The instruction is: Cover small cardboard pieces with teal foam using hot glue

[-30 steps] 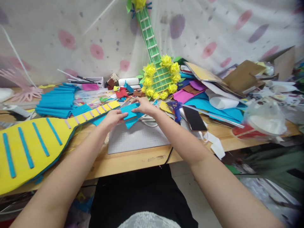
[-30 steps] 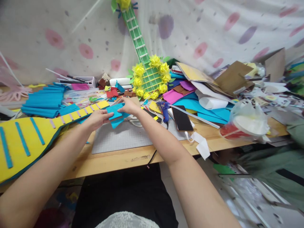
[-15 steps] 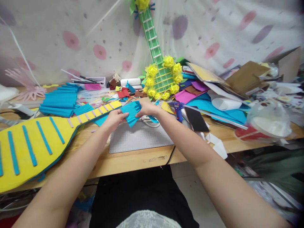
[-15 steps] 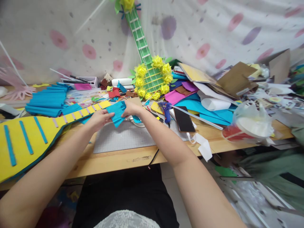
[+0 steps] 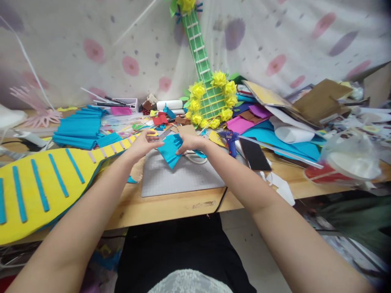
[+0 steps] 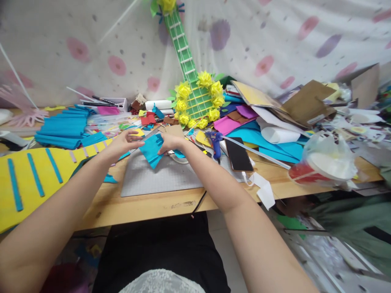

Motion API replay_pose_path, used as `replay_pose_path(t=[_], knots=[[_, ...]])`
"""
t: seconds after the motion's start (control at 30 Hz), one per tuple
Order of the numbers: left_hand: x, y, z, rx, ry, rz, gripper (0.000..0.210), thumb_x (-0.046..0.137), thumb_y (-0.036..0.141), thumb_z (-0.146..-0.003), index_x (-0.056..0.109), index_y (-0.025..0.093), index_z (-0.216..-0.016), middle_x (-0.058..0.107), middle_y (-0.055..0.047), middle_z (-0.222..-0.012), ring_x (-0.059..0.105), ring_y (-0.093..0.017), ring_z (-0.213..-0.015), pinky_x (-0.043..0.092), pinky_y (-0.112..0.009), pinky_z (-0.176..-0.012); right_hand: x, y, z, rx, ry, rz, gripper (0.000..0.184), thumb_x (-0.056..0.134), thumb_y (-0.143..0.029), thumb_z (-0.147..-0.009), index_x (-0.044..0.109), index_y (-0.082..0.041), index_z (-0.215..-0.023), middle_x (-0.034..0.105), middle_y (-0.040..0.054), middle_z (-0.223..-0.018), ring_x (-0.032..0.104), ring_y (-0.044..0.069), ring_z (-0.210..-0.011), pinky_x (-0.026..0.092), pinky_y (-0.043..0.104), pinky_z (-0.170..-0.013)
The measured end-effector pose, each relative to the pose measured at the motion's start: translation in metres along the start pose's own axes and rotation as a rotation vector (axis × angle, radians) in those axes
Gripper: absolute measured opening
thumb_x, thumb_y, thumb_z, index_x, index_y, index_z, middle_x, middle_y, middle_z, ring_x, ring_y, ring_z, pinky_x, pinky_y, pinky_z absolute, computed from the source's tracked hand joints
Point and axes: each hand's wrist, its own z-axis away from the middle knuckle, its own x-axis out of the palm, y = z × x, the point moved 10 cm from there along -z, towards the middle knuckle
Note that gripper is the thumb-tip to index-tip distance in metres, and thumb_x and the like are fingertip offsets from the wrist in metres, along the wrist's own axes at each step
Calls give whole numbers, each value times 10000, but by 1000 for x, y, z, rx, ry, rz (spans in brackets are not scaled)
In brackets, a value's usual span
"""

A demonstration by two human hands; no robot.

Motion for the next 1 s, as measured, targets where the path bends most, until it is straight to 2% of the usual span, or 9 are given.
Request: replay_pose_path(t=[0.1,0.17,0.33,0.47,0.6,0.67,0.73,0.87,1.0], knots=[[15,20,0,175,-69,-158,629,789,232,-506,503,173,-1062,606,-100,-1093,573,-251,-1059,465,-420,-891,5,1,-3,-19,-40,-102,525,766,-75,-560,497,-150,-1005,574,-17,-763,581,105,-656,521,216,-587],[24,22,1,224,-91,-253,531,751,175,-539,528,177,-1021,605,-83,-1083,559,-245,-1071,451,-415,-910,7,4,-7,-23,-42,-120,545,769,-66,-544,507,-150,-1015,589,-16,-771,582,105,-658,528,218,-593],[10,-3,-8,84,76,-195,324,583,53,-647,516,189,-933,598,-22,-843,605,-178,-776,519,-362,-710,-14,7,-12,-89,151,-308,472,710,-70,-633,531,-169,-1059,625,0,-821,608,107,-673,547,240,-641],[-1,-16,-10,9,193,-75,258,640,207,-712,508,185,-933,603,-49,-868,602,-184,-788,520,-334,-666,-30,23,-11,-25,326,-565,228,599,-53,-750,538,-145,-950,577,-28,-629,574,74,-531,539,224,-593],[18,-10,-8,152,84,-117,640,762,374,-606,466,181,-1139,557,-125,-1166,544,-254,-1086,482,-400,-859,-36,37,-12,6,481,-669,211,577,10,-725,546,-156,-851,544,-58,-568,543,51,-474,515,188,-555],[28,-7,-3,259,61,-232,879,831,328,-485,408,200,-1245,477,-138,-1291,453,-286,-1215,415,-432,-968,-33,45,-12,49,526,-715,215,583,7,-719,539,-161,-846,536,-65,-556,541,51,-466,510,185,-545],[31,-6,3,353,114,-356,938,843,269,-452,399,211,-1275,441,-141,-1320,394,-306,-1265,371,-452,-1013,-30,51,-12,85,543,-752,206,573,0,-731,526,-160,-852,528,-68,-541,531,51,-453,503,181,-532],[22,-16,11,404,279,-359,609,715,230,-640,470,198,-1196,466,-139,-1234,561,-243,-1035,503,-384,-810,-28,55,-11,106,544,-811,201,549,-2,-753,496,-161,-863,536,-59,-544,534,60,-456,502,189,-531],[6,-20,14,437,378,-340,339,591,241,-744,529,188,-1073,522,-95,-1111,588,-146,-746,504,-309,-667,-25,60,-14,123,563,-769,247,560,-15,-746,482,-157,-934,552,-52,-570,545,73,-478,515,212,-552]])
